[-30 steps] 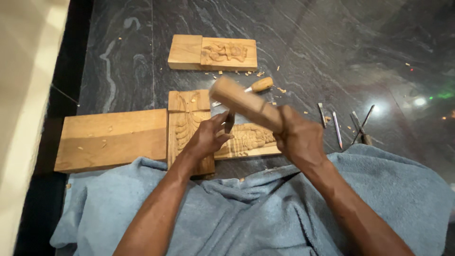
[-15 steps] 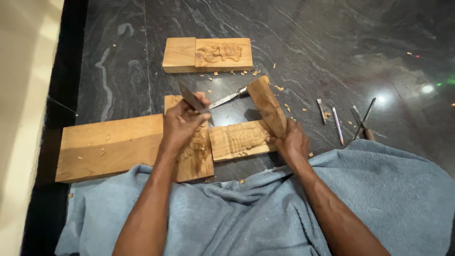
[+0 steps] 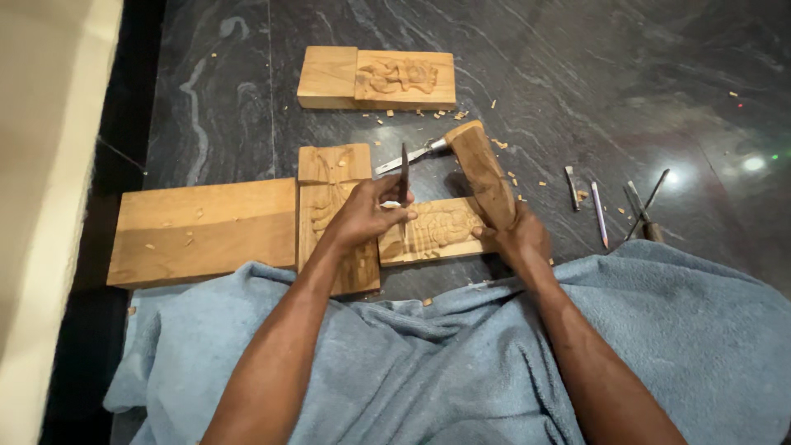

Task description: The person carves a wooden block using a chisel and a wooden mallet. They repeatedly position the chisel on the wood and strike it with the mallet to remove shavings and shape the design.

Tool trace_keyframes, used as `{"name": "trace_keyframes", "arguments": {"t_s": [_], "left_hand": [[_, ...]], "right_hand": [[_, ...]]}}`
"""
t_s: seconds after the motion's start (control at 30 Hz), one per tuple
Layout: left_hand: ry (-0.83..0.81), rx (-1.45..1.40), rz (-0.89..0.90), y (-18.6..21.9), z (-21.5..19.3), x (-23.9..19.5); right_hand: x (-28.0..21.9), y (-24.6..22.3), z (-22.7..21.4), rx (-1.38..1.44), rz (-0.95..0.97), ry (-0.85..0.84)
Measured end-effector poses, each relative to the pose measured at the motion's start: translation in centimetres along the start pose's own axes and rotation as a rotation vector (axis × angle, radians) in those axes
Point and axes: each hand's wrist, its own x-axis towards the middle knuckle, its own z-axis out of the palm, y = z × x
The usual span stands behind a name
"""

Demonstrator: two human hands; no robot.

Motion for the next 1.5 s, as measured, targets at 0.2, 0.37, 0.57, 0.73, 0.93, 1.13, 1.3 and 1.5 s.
{"name": "trace_keyframes", "arguments": {"t_s": [0.2,0.37,0.57,0.73,0.93,1.13,1.3,1.5], "left_hand": [[-0.038,0.135,-0.036,0.4,-0.6,0.3],[-0.055,0.183,-0.131,1.7,-0.3,0.1],[-0.047,0.238,-0.101,2.4,-0.1,-0.3],[-0.014,0.273,0.105,1.6,0.4,-0.9],[0.018,0.324,0.189,0.2,0.5,-1.3],[0.000,0.211,0.019,-0.1,0.6,-1.3],[0.027,0.160,0.146,-0.2,1.1,-2.2],[0.037,0.230,0.149,-0.2,0.9,-2.5]], "right_hand": [[0.5,0.2,0.0,-0.010,-0.029,-0.008],[0.4,0.6,0.0,-0.014,-0.056,-0.005],[0.3,0.8,0.2,0.075,-0.067,-0.004],[-1.1,-1.2,-1.5,0.140,-0.016,0.051],[-3.8,-6.3,-8.9,0.386,-0.523,0.325],[-3.7,-10.8,-12.0,-0.239,-0.847,0.287],[-5.2,-12.6,-13.9,-0.188,-0.861,0.349],[-5.6,-13.2,-16.8,0.426,-0.933,0.553]]}}
